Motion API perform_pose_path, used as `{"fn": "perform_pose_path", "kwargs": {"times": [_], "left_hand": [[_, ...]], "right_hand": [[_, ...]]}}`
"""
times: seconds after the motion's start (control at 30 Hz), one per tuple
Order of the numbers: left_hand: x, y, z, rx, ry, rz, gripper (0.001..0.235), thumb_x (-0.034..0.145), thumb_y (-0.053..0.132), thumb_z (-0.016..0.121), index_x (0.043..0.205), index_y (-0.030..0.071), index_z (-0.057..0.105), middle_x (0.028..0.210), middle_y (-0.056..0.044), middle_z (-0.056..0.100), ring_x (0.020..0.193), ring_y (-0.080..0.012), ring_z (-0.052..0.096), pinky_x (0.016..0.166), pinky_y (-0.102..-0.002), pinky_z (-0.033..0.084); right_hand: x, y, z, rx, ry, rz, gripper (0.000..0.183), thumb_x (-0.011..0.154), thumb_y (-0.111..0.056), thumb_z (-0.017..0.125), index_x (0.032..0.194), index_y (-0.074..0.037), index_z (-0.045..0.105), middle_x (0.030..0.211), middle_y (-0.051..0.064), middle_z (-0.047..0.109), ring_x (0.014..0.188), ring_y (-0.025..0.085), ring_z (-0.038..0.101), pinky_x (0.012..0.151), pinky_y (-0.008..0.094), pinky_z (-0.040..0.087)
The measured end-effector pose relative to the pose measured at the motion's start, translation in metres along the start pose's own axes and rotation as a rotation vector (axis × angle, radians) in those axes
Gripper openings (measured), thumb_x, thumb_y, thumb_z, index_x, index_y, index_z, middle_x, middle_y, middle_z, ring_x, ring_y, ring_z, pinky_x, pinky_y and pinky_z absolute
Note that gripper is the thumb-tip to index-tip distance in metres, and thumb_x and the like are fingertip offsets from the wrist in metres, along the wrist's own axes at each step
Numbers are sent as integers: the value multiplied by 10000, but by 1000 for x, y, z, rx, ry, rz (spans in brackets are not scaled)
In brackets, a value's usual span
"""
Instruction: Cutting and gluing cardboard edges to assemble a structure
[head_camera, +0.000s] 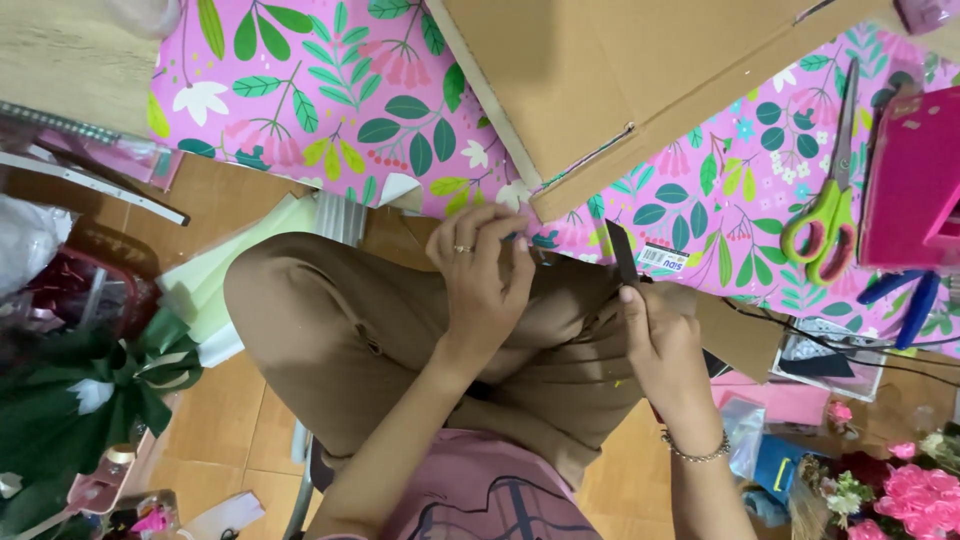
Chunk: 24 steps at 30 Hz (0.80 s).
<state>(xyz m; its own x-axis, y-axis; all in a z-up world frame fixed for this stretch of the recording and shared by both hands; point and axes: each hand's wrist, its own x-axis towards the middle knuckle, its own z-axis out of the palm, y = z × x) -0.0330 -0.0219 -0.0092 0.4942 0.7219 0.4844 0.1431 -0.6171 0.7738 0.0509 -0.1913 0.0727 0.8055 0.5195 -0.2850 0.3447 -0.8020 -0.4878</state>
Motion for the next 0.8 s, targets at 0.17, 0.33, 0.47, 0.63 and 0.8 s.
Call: {"fn": "perform_pose_path", "kwargs": {"times": [0.17, 0.33, 0.47, 0.63, 0.8], "left_hand": [[-2, 12, -29, -351, -252, -342, 136, 989, 142, 608, 1113, 115, 654, 879, -70, 665, 793, -220, 651, 723, -340, 552], [-10, 1, -23, -574, -450, -537, 274, 980, 160, 618, 1249, 146, 667, 954, -48, 754, 808, -134, 672, 705, -277, 569], [-18, -2, -13, -783, -470, -605, 471, 1004, 106, 579, 1471, 107, 514, 1254, -114, 686, 1084, -182, 621, 904, -342, 537], [-1, 24, -31, -1054, -481, -765, 619, 1032, 147, 476, 1601, 20, 268, 1511, -150, 418, 1338, -225, 372, 1129, -397, 411], [2, 27, -39, -933, -269, -666, 501, 1007, 116, 512, 1504, 68, 471, 1341, -30, 352, 1271, -157, 358, 1133, -361, 414]], "right_hand": [[5, -8, 14, 168, -17, -12, 437, 1114, -322, 449, 1004, 6, 716, 682, 238, 679, 734, 367, 693, 691, 465, 555], [12, -18, 15, 185, -31, -56, 466, 1105, -350, 444, 801, -79, 670, 513, 181, 603, 532, 325, 638, 583, 430, 511], [17, -19, 15, 240, -33, -72, 449, 1109, -325, 445, 811, -62, 654, 456, 126, 597, 456, 263, 636, 546, 359, 521], [19, -11, 17, 266, -88, -60, 426, 1098, -327, 475, 868, -23, 666, 539, 151, 631, 453, 253, 635, 529, 387, 515], [19, -17, 11, 267, -75, -55, 405, 1087, -311, 501, 909, 8, 675, 592, 158, 647, 486, 235, 640, 530, 378, 512]]}}
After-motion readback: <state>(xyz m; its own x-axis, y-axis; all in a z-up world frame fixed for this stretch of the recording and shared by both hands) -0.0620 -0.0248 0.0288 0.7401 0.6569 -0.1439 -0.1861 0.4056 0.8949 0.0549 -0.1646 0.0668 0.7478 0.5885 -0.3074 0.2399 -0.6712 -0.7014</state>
